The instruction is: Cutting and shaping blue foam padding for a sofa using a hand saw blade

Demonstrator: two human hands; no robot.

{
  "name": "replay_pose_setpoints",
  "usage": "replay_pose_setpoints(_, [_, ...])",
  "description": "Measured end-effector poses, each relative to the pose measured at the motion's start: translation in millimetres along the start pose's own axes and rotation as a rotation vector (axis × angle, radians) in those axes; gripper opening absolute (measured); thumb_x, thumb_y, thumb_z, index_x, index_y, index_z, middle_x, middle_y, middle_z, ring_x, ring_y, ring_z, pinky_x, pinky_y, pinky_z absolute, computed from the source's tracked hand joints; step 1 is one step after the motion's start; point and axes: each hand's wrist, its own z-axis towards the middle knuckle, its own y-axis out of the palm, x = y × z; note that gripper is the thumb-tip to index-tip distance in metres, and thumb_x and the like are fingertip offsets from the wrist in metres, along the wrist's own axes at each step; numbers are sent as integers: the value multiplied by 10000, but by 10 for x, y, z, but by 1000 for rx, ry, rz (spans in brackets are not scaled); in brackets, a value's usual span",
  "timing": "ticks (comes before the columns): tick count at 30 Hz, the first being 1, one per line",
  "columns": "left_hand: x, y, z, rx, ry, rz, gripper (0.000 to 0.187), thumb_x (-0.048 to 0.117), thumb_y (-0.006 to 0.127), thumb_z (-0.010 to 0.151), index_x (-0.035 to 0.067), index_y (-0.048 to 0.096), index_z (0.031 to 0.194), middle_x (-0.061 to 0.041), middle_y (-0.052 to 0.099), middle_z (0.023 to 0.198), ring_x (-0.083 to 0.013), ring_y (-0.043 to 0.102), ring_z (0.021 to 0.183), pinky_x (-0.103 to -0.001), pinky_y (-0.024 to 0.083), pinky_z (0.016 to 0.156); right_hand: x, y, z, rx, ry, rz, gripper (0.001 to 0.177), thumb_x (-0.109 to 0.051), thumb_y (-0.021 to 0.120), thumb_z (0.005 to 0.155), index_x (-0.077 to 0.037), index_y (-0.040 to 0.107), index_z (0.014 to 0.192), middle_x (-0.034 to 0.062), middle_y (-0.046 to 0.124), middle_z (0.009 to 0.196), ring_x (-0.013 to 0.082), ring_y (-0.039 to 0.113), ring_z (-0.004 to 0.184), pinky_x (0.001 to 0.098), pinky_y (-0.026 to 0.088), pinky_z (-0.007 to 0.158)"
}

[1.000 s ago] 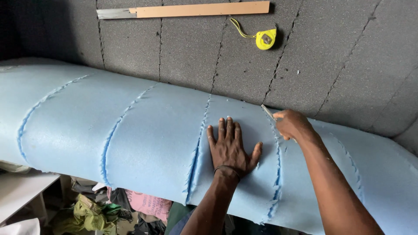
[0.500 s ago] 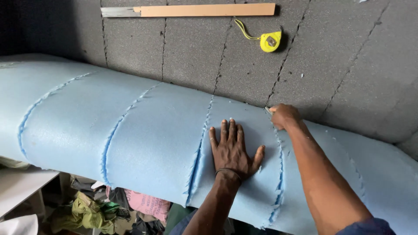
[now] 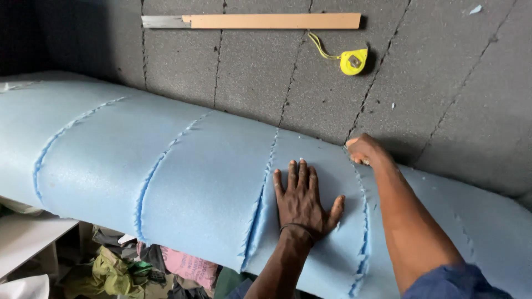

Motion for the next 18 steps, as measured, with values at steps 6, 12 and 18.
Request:
replay_pose_setpoints(6, [-21,13,11,-1,-1,-4,1005,719,448,1013,-51,524,1655,-294,497,1752,-478,323,1717,-789,39,1370,-74,-363,-729,6,-25,115,575,-181,715,895,-192,844,1455,140,838,705,267,788,582,364,654,608])
replay_pose_setpoints(12, [-18,10,30,-11,-4,7,1009,726,440,1008,-41,524,1658,-285,503,1750,-467,326,1717,-783,33,1371,-127,-385,-914,-3,-81,139,518,-225,716,915,-186,864,1410,154,822,690,245,787,559,360,634,553])
replay_pose_setpoints(18, [-48,199,68,2,-16,82,1066,786,388,1008,-24,473,1695,-257,427,1801,-443,247,1740,-764,-7,1378,965,94,731,-406,-61,205,344,-126,735,885,-159,761,1227,154,696,644,197,645,575,286,327,485])
